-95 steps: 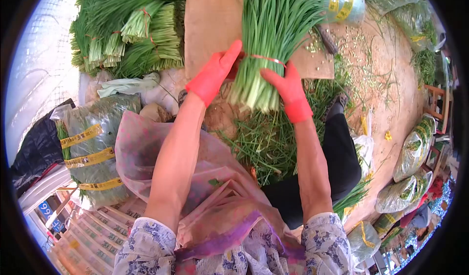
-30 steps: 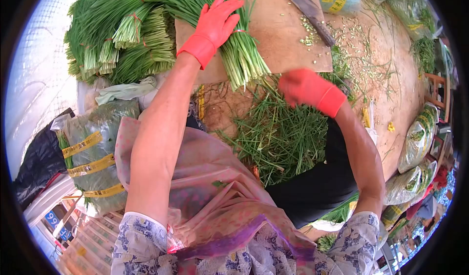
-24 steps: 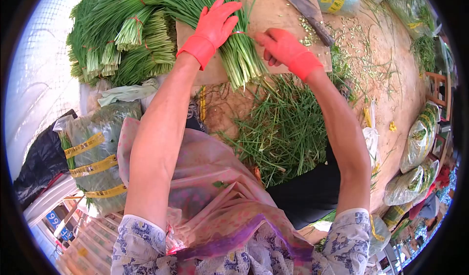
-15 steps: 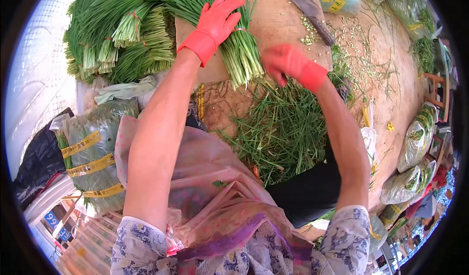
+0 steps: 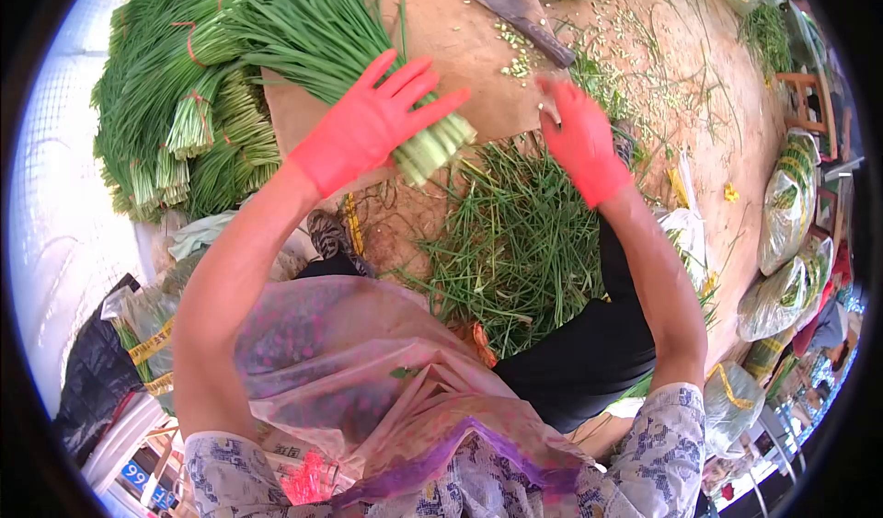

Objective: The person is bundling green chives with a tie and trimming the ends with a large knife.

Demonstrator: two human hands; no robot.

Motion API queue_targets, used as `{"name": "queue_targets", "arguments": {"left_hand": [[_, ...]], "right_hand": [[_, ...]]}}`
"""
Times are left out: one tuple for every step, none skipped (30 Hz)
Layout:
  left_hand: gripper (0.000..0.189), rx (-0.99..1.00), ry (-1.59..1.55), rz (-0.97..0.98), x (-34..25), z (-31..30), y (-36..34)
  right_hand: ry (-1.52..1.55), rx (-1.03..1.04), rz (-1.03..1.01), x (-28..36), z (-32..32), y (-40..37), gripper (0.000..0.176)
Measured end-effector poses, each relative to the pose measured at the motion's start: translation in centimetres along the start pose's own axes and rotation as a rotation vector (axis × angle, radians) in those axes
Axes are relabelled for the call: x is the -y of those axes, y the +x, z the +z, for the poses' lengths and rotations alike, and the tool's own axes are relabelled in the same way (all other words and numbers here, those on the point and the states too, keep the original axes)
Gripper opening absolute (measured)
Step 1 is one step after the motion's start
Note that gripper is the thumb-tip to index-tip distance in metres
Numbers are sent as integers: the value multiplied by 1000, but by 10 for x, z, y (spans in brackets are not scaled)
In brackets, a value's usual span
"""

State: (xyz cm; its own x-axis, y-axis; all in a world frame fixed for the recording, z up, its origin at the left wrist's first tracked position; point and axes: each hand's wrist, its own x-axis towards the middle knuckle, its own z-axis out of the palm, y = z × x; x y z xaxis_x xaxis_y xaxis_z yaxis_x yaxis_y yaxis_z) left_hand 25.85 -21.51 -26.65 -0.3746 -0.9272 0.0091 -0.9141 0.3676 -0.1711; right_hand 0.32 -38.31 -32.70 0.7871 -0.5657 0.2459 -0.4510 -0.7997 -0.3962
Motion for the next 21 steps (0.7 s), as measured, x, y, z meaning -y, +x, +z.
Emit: {"name": "queue_targets", "arguments": {"left_hand": [[93, 0, -2, 0, 3, -4, 14], [95, 96, -119, -2, 7, -8, 34], [97, 198, -238, -16, 8, -8, 51], [96, 175, -213, -51, 16, -7, 76], [96, 178, -214, -50, 11, -8, 78], [97, 240, -237, -94, 11, -12, 87], [99, 319, -257, -118, 4, -15, 105], [100, 391, -299, -186, 0, -17, 106], [100, 407, -297, -173, -1, -16, 108], [102, 474, -392, -253, 2, -16, 118], [104, 523, -510, -361, 6, -15, 119], [104, 537, -503, -356, 14, -10, 116], [110, 460, -541, -409, 26, -6, 120], [115, 377, -608, -472, 31, 5, 114], [115, 385, -602, -462, 29, 5, 109], [124, 208, -664, -448, 27, -2, 106], [133, 30, -744, -441, 19, -3, 97], [133, 34, -742, -435, 10, -1, 89], [138, 51, -564, -407, -4, 0, 84], [143, 64, -384, -392, -12, 1, 79], [143, 74, -390, -399, -23, -1, 78]], "right_hand": [[-85, -55, -16, -4, -6, 24, 39], [-157, -125, -4, -15, -4, 41, 44], [-127, -96, 87, -26, 5, 60, 44], [-95, -89, 192, -36, 11, 76, 43], [-93, -88, 194, -33, 19, 84, 43], [-147, 9, 202, -33, 25, 95, 47], [-186, 106, 236, -44, 25, 95, 51], [-183, 108, 238, -45, 26, 100, 51], [-226, 141, 175, -45, 26, 102, 51], [-261, 153, 126, -51, 23, 101, 50], [-258, 153, 128, -50, 21, 101, 50], [-207, 226, 161, -45, 19, 99, 52], [-155, 273, 196, -48, 13, 98, 54], [-154, 274, 198, -47, 10, 89, 54], [-11, 224, 257, -49, 9, 74, 55], [132, 156, 311, -50, 2, 63, 56], [133, 156, 312, -46, 1, 49, 56], [274, 96, 408, -39, -2, 33, 55], [412, 32, 510, -34, -5, 17, 54], [413, 32, 510, -28, 4, 5, 54], [473, -191, 407, -19, 21, -10, 49]]}}
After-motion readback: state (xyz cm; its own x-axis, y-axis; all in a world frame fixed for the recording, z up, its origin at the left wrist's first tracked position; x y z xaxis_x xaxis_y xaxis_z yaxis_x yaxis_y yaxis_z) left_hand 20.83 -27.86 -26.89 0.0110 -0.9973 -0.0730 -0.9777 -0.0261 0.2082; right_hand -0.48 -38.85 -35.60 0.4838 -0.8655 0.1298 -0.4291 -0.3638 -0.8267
